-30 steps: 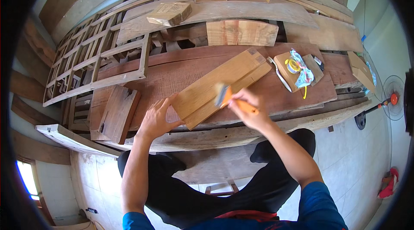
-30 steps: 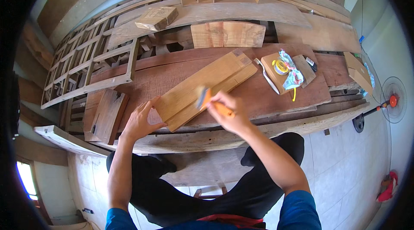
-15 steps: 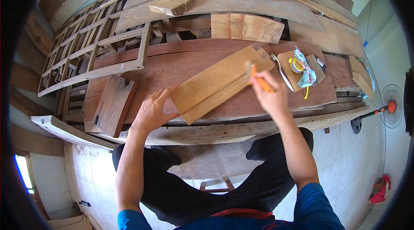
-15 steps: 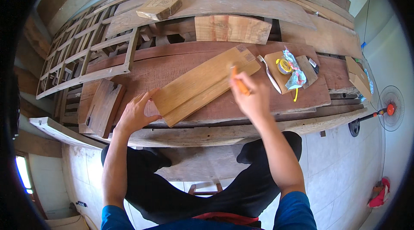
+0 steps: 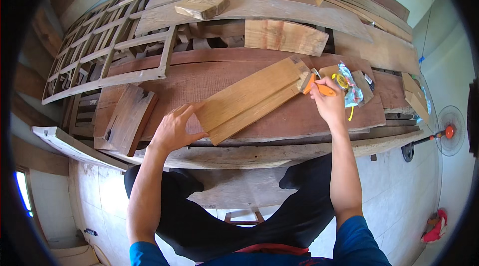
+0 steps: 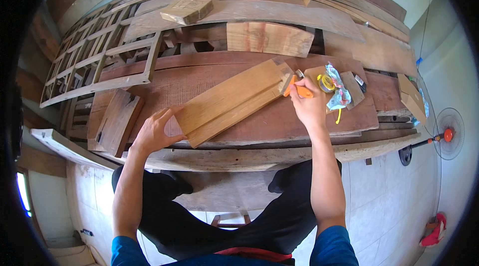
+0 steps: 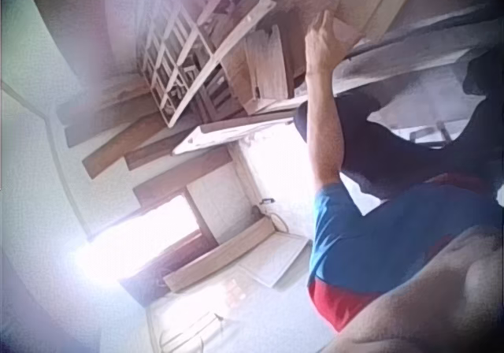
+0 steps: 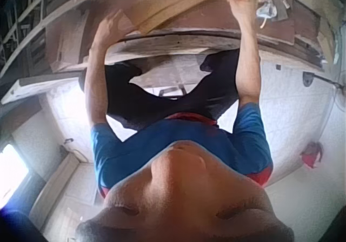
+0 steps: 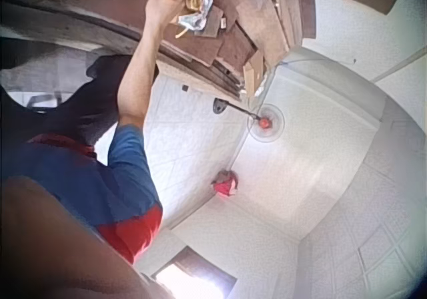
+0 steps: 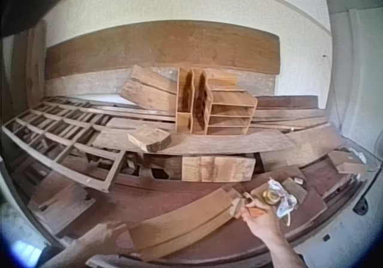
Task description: Apply clear finish or varnish to a piece of wood using a paintbrush.
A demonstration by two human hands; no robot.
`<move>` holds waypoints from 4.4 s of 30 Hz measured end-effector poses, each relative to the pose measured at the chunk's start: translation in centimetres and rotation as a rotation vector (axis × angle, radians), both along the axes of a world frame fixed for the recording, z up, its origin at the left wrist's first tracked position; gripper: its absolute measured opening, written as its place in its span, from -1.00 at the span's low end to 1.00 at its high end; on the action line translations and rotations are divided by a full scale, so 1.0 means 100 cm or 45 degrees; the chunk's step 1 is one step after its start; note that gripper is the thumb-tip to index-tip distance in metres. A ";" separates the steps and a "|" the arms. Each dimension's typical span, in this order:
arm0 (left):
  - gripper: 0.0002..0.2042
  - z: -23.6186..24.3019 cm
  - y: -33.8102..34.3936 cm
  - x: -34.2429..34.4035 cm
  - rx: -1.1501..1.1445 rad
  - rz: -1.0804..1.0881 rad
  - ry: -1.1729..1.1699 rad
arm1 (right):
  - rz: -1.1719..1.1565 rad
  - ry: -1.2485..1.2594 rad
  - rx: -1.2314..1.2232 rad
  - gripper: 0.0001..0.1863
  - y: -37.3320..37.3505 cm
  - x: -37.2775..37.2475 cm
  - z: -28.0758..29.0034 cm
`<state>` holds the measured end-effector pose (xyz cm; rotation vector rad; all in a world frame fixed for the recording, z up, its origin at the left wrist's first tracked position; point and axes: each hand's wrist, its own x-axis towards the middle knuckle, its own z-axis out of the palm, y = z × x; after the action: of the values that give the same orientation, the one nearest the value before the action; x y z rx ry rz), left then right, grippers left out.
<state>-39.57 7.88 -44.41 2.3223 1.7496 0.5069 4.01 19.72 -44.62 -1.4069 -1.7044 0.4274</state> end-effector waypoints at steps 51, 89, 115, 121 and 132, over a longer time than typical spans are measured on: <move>-0.44 -0.028 0.045 0.047 0.143 0.047 -0.245 | 0.314 -0.226 0.052 -0.82 -0.031 -0.063 0.024; -0.21 0.027 0.034 0.024 -0.234 0.272 -0.571 | 0.670 0.087 0.116 -0.80 -0.062 -0.090 0.057; -0.17 0.014 0.021 0.038 -0.044 0.156 -0.008 | 0.279 -0.113 0.444 -0.80 -0.029 -0.078 0.031; -0.12 0.001 0.019 0.047 -0.055 0.108 -0.087 | 1.058 0.290 -0.263 -0.86 -0.051 -0.119 -0.014; 0.20 0.029 0.020 0.036 -0.363 0.086 0.101 | 0.908 0.547 -0.565 -0.85 -0.022 -0.112 -0.027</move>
<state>-36.01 9.91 -41.53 2.1175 1.8060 0.1628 -7.23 17.54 -47.29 -0.8416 -1.7568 1.4628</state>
